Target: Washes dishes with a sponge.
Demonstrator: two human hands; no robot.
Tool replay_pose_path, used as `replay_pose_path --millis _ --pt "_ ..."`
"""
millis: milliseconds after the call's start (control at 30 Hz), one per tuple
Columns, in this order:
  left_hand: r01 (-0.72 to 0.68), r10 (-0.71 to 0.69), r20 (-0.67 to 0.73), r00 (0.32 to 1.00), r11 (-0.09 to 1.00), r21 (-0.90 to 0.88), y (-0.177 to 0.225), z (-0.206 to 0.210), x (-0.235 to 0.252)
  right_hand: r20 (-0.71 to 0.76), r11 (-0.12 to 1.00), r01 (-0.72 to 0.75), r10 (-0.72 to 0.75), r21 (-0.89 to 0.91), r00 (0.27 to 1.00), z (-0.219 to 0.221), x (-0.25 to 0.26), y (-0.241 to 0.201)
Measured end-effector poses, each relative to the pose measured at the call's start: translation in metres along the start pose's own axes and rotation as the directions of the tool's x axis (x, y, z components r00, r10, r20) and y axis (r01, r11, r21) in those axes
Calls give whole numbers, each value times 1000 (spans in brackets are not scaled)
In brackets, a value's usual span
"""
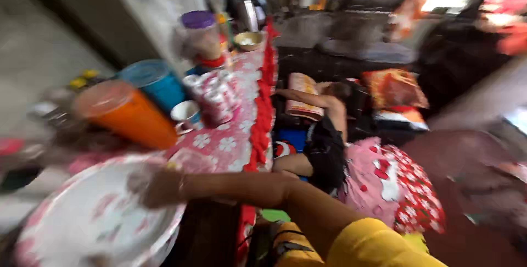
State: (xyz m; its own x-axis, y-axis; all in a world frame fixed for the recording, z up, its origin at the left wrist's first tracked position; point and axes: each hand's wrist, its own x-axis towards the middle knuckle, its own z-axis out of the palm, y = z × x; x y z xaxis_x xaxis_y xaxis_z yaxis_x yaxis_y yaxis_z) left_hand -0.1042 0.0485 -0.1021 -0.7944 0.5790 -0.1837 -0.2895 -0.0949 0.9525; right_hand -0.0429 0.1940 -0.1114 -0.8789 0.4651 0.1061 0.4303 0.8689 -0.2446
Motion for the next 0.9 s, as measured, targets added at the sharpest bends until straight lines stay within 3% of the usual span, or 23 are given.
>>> replay_pose_path --millis 67,167,267,333,367,467,567,633,733,800,900 --pt "29 -29 3 1000 999 -32 -28 -20 22 62 999 31 -32 18 998 9 29 -2" --pt "144 -143 -113 983 990 -4 -15 -4 13 175 962 92 -140 257 975 17 44 -39" --pt "156 -150 -220 964 988 8 -15 -21 20 372 873 240 -410 425 833 9 31 -66" --pt "138 -134 -298 945 990 -8 -15 -43 24 491 877 337 -473 343 732 1 28 -65" --pt "138 -141 -338 930 990 -33 -16 -49 24 535 897 357 -442 259 721 -3 30 -62" --pt "147 -180 -413 893 983 -110 -16 -56 17 512 944 314 -321 104 797 14 54 -52" --pt "153 -203 -378 903 975 -158 -15 -46 7 428 946 274 -322 172 844 39 68 -70" --pt "116 -163 -331 929 981 -157 -24 -46 10 445 912 247 -380 328 811 35 57 -91" --pt "45 -98 -380 920 988 -148 -30 -62 18 559 822 191 -515 536 650 17 39 -96" --pt "30 -94 -439 894 988 -151 -21 -71 19 571 837 347 -544 423 615 19 44 -77" --pt "44 -114 -465 878 986 -159 -16 -70 17 518 900 413 -422 141 744 30 69 -60"
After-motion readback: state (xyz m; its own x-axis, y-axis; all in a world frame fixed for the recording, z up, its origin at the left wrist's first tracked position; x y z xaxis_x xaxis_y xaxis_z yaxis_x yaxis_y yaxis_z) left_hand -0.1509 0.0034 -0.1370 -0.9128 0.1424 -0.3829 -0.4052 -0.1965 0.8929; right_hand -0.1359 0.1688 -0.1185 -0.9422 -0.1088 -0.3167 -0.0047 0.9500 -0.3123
